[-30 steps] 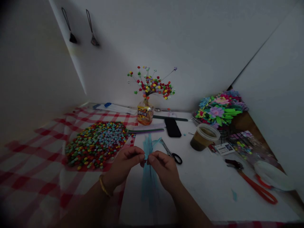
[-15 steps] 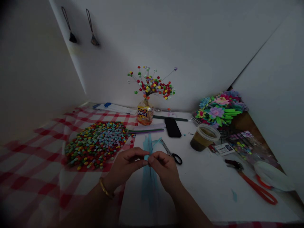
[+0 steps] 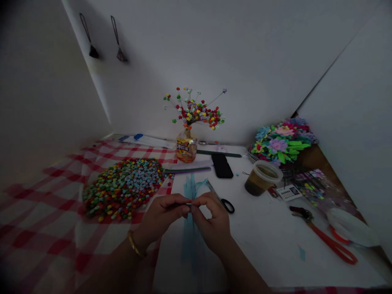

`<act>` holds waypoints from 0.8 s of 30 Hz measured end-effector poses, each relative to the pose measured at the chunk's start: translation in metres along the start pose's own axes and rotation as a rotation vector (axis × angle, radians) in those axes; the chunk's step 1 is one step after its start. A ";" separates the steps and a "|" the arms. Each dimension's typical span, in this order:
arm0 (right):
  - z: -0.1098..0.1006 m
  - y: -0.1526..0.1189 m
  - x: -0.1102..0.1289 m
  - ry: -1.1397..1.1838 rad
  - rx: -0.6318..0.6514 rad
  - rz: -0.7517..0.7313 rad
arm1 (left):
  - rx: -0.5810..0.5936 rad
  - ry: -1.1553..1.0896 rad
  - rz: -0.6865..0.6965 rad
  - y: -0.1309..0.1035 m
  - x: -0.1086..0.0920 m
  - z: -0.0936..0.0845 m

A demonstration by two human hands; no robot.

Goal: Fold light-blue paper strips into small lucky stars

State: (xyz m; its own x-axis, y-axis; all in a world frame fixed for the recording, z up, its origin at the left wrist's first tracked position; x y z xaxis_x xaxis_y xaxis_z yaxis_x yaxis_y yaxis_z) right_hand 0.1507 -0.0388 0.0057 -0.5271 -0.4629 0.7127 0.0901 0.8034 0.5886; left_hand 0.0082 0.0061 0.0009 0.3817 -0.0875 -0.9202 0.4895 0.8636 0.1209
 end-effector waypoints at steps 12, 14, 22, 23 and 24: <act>0.002 0.000 -0.008 0.072 0.077 0.268 | -0.052 0.080 -0.008 0.001 -0.001 0.000; 0.003 0.001 -0.009 0.119 0.075 0.319 | -0.059 0.038 -0.029 0.001 0.001 0.000; 0.002 0.003 -0.007 0.190 0.118 0.331 | -0.055 0.035 -0.005 0.004 0.000 -0.005; 0.002 0.004 -0.007 0.180 0.133 0.333 | -0.061 0.053 -0.008 0.005 0.000 -0.006; 0.002 0.004 -0.007 0.184 0.150 0.342 | -0.066 0.065 -0.011 0.005 0.001 -0.007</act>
State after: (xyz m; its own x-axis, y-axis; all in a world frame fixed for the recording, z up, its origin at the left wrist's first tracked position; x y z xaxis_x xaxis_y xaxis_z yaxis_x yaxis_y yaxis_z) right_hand 0.1524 -0.0316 0.0024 -0.3269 -0.2086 0.9217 0.1025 0.9618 0.2540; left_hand 0.0054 0.0139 -0.0015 0.3240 -0.0663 -0.9437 0.4395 0.8939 0.0881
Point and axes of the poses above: each hand's wrist, its own y-axis towards the middle knuckle, its own z-axis out of the palm, x = y × z, the point moved 2 cm from there along y, towards the middle knuckle, and after that the axes turned 4 degrees about -y, right-handed, at the moved point
